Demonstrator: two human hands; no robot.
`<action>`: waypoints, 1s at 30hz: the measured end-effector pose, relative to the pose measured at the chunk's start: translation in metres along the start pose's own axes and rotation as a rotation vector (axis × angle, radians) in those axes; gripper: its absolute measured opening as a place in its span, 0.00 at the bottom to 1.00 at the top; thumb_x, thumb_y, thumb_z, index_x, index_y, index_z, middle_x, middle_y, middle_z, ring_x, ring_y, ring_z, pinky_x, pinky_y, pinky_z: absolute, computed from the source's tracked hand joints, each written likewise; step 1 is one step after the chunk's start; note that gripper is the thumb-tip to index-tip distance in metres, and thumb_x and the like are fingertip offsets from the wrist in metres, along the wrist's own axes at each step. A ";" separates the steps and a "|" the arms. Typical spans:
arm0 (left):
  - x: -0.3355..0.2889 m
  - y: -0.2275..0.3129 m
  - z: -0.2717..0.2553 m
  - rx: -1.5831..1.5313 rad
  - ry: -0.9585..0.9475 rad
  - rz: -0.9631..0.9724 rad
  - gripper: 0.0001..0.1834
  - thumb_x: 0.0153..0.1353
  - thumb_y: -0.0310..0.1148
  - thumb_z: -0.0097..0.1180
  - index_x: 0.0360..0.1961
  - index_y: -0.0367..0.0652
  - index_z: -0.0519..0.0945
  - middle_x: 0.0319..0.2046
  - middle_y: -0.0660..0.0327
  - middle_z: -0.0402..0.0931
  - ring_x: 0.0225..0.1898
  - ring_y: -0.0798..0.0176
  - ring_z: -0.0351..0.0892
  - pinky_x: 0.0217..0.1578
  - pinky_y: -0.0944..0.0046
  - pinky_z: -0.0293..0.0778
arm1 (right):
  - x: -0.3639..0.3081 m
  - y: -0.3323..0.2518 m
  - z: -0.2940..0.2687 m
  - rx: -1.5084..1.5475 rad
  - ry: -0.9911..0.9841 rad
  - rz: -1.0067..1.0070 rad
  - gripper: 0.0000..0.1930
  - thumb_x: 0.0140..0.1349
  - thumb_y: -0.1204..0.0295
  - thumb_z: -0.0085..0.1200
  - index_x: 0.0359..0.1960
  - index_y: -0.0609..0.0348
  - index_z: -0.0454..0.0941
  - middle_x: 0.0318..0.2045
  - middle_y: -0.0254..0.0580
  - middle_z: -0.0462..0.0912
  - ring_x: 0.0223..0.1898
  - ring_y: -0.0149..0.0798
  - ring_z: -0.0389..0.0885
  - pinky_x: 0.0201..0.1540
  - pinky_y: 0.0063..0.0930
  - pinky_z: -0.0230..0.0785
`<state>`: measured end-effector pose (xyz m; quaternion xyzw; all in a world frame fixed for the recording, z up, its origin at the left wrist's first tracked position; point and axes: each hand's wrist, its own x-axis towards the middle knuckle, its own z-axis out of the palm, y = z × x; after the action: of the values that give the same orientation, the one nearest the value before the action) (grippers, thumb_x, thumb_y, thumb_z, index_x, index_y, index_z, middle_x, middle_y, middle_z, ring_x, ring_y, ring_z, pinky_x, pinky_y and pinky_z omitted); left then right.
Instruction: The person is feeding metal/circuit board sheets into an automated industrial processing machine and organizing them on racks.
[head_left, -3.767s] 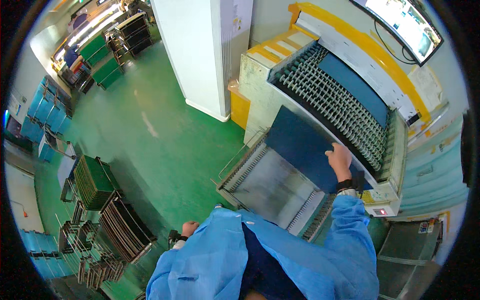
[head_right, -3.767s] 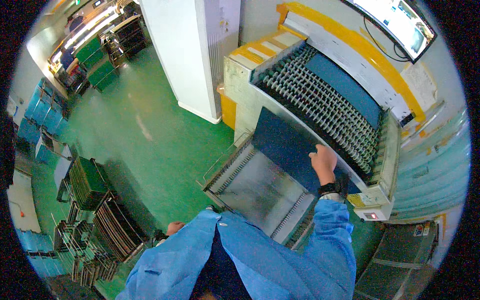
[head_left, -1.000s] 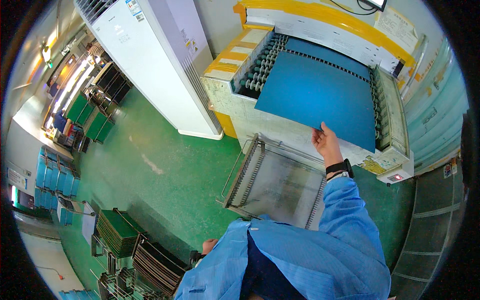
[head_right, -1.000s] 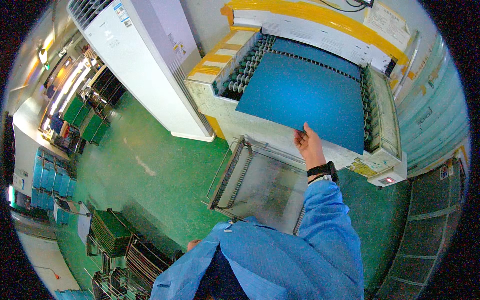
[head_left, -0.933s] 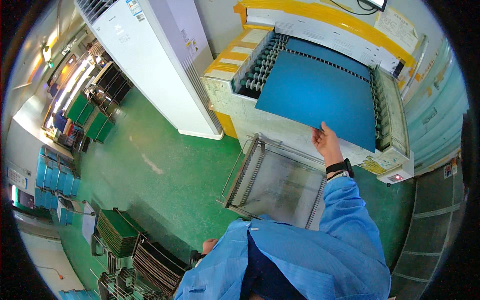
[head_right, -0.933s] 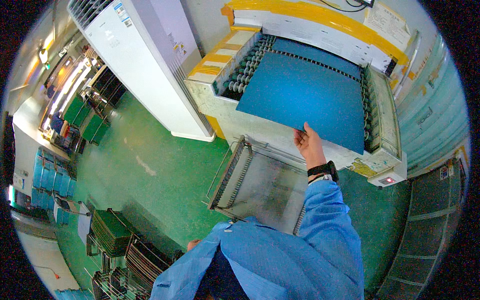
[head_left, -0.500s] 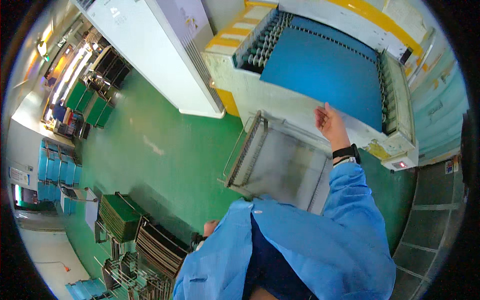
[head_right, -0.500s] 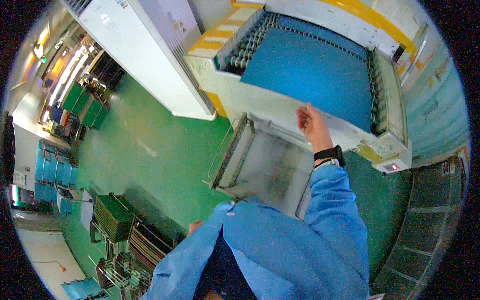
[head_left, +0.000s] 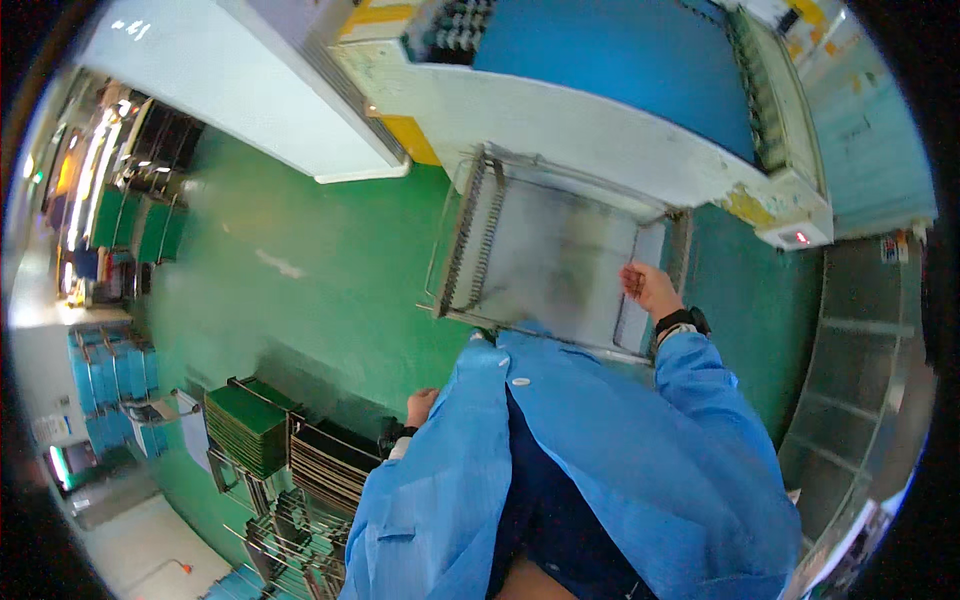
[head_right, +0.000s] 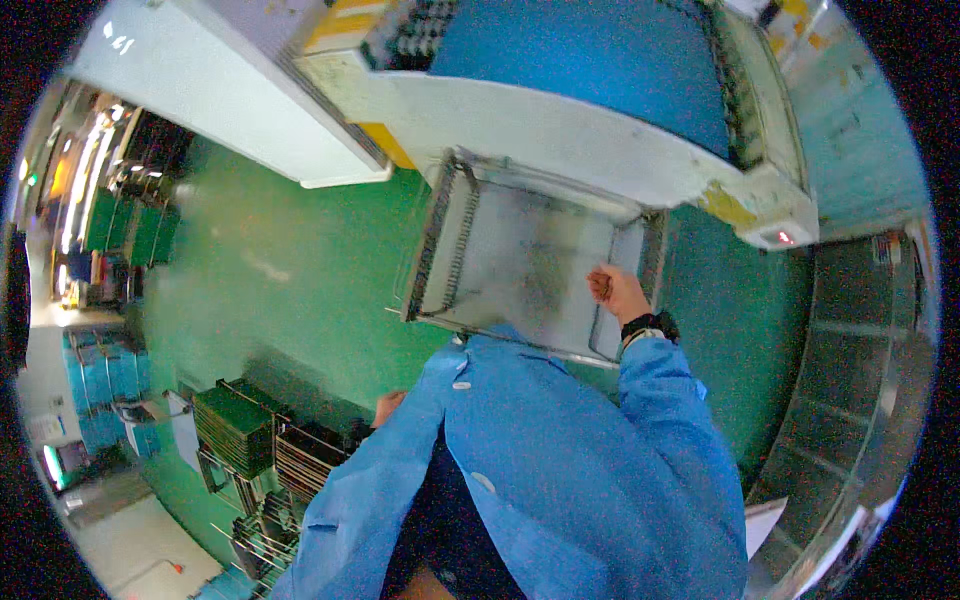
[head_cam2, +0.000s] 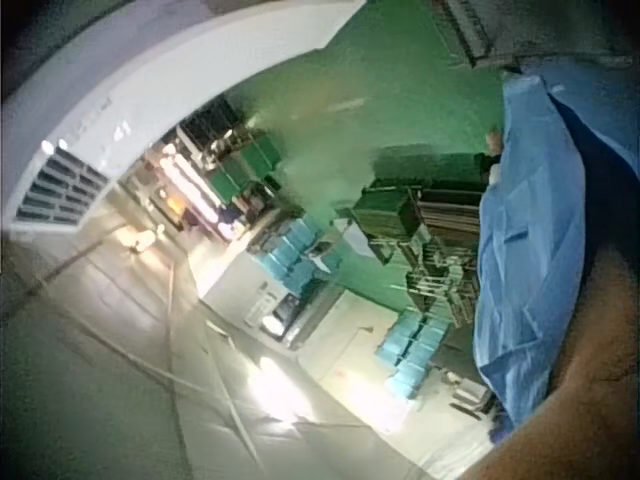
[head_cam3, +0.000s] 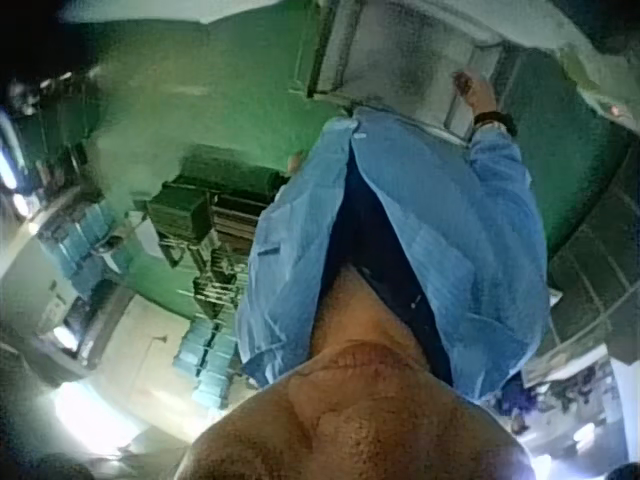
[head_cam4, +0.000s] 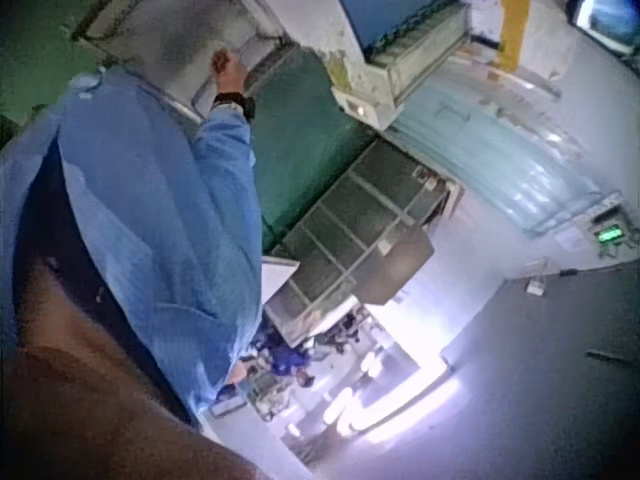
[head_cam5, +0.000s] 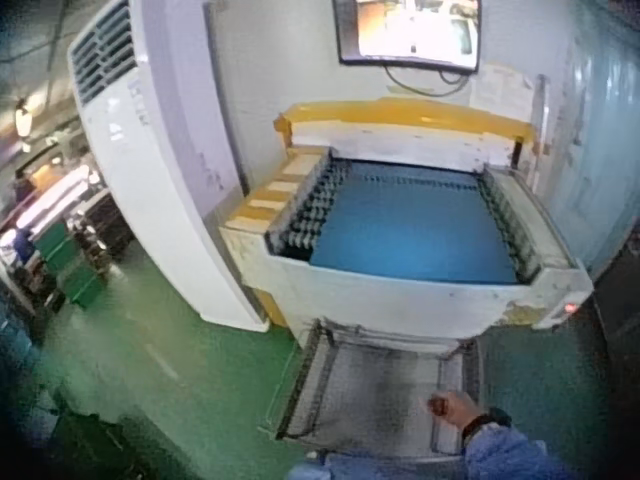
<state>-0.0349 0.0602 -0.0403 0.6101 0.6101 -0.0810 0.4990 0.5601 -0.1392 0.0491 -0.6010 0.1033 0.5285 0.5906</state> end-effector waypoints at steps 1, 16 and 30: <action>-0.003 0.010 -0.006 0.026 -0.014 0.064 0.19 0.55 0.43 0.57 0.37 0.38 0.83 0.33 0.51 0.83 0.33 0.56 0.83 0.35 0.59 0.76 | -0.008 0.010 -0.008 0.017 0.029 0.016 0.12 0.63 0.62 0.52 0.38 0.58 0.78 0.33 0.38 0.83 0.33 0.35 0.81 0.35 0.31 0.74; 0.068 0.207 -0.048 -0.193 -0.161 0.218 0.13 0.59 0.35 0.59 0.23 0.43 0.71 0.16 0.67 0.66 0.16 0.73 0.64 0.15 0.68 0.59 | -0.138 0.134 -0.057 0.349 0.423 0.011 0.09 0.57 0.66 0.54 0.30 0.59 0.78 0.23 0.38 0.78 0.21 0.34 0.77 0.20 0.28 0.70; 0.121 0.173 0.026 0.948 -0.439 1.083 0.21 0.60 0.44 0.59 0.20 0.37 0.75 0.14 0.61 0.71 0.16 0.64 0.69 0.17 0.60 0.64 | -0.143 0.145 -0.099 -0.262 1.231 -0.198 0.12 0.50 0.65 0.52 0.26 0.63 0.80 0.26 0.58 0.81 0.28 0.57 0.80 0.34 0.43 0.73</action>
<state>0.1500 0.1637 -0.0503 0.9441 0.0112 -0.1980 0.2632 0.4424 -0.3324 0.0452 -0.8687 0.3022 0.0375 0.3906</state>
